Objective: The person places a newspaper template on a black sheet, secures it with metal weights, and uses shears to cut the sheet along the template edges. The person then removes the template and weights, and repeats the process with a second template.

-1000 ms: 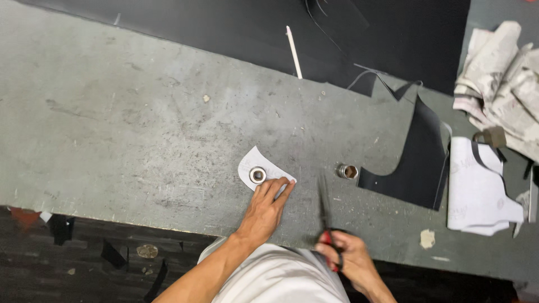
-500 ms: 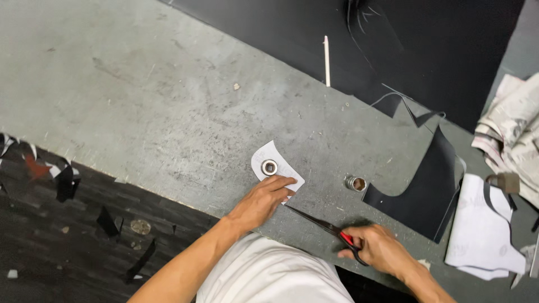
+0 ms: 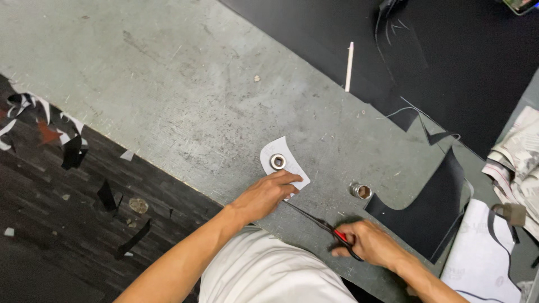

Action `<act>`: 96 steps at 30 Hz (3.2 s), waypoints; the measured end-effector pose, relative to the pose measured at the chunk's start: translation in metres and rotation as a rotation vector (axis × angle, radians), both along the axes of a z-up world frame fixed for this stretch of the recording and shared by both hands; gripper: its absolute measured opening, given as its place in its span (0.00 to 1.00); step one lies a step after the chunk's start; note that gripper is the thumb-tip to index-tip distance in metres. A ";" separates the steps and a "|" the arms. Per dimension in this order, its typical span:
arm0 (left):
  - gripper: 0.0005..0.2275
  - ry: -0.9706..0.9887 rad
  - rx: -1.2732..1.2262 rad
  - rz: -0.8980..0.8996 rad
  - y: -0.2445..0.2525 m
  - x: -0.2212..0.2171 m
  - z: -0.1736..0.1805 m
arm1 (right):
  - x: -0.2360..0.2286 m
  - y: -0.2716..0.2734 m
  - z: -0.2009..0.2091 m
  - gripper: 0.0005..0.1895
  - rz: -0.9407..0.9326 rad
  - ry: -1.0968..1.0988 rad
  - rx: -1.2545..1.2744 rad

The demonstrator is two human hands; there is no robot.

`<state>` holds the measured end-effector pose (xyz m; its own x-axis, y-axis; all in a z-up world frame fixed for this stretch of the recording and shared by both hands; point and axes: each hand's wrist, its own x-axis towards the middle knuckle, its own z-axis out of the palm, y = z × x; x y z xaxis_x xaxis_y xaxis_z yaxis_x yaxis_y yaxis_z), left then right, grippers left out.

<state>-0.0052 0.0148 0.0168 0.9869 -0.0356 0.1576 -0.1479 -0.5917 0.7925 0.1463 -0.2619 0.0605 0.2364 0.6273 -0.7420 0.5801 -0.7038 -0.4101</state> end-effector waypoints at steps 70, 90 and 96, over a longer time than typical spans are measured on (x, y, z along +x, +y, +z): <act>0.19 -0.017 -0.022 0.046 -0.044 0.049 0.026 | -0.128 -0.249 -0.049 0.19 -1.696 -0.049 0.107; 0.12 0.150 0.227 0.426 -0.174 0.118 0.027 | -0.026 -0.305 0.010 0.45 -1.252 -0.563 -0.252; 0.10 0.056 0.096 0.480 -0.195 0.126 0.034 | -0.013 -0.308 0.059 0.38 -1.253 -0.370 -0.143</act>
